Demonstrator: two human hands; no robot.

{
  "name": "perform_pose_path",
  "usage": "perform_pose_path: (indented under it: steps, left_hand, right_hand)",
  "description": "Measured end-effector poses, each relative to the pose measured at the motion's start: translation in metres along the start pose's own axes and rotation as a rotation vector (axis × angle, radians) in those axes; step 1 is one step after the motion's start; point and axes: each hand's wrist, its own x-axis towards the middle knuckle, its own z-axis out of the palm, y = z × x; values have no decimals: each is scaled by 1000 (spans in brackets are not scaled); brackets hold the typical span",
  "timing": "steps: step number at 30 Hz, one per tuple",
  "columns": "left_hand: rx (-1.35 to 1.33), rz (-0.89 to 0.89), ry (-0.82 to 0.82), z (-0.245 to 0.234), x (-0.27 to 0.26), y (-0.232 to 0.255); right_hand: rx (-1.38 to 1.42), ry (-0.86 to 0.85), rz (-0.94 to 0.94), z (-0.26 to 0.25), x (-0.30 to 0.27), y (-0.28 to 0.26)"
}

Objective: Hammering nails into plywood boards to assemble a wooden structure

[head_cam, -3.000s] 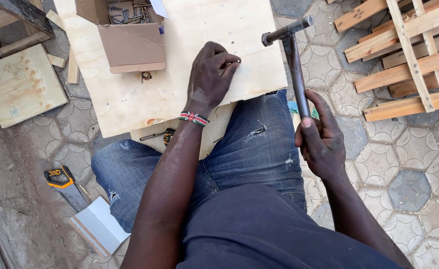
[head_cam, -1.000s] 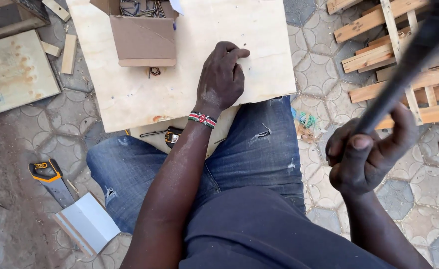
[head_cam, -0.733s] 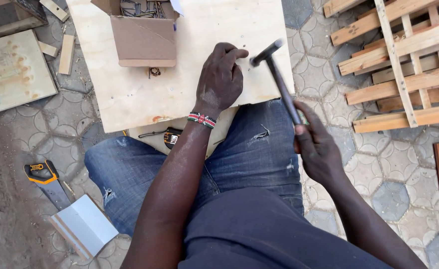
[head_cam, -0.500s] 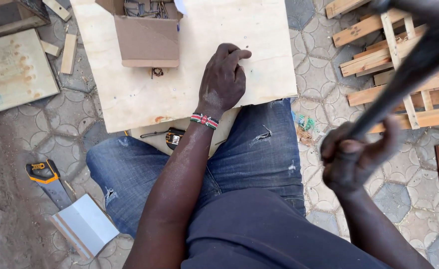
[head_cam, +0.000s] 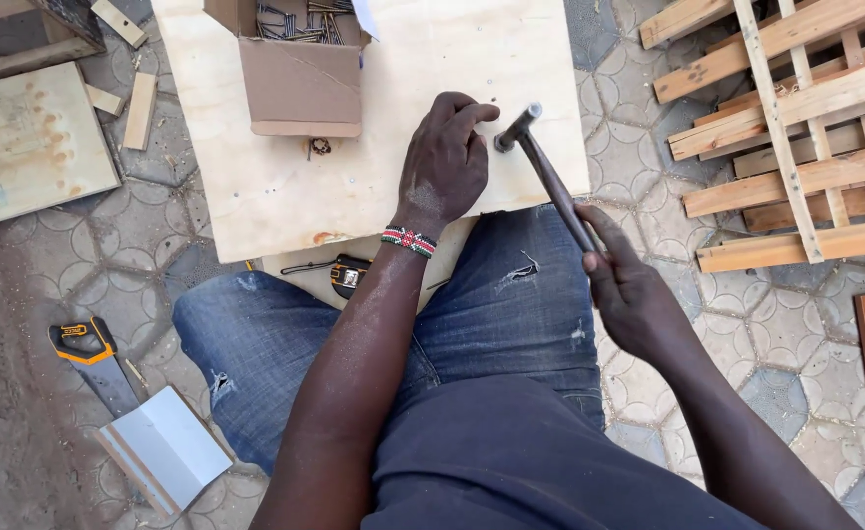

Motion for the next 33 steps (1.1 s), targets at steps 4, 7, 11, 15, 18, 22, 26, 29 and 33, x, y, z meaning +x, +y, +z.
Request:
perform_pose_path:
  steps: [4, 7, 11, 15, 18, 22, 26, 29, 33]
  left_hand:
    - [-17, 11, 5, -5, -1, 3]
    - [-15, 19, 21, -2, 1, 1]
    - [-9, 5, 8, 0, 1, 2]
    - [-95, -3, 24, -8, 2, 7]
    - [-225, 17, 87, -16, -8, 15]
    - [-186, -7, 74, -46, -28, 12]
    - [-31, -64, 256, -94, -61, 4]
    - [193, -88, 361, -131, -75, -16]
    - [492, -255, 274, -158, -77, -32]
  right_hand:
    - [100, 132, -38, -9, -12, -3]
    - [127, 359, -328, 3, -4, 17]
    - [58, 115, -43, 4, 2, 13]
    - [134, 93, -189, 4, 3, 18]
    - [317, 60, -181, 11, 2, 32]
    - [506, 14, -205, 5, 5, 56]
    - [425, -166, -268, -9, 13, 75]
    - [335, -231, -263, -17, 19, 67]
    - [133, -340, -229, -22, 14, 16]
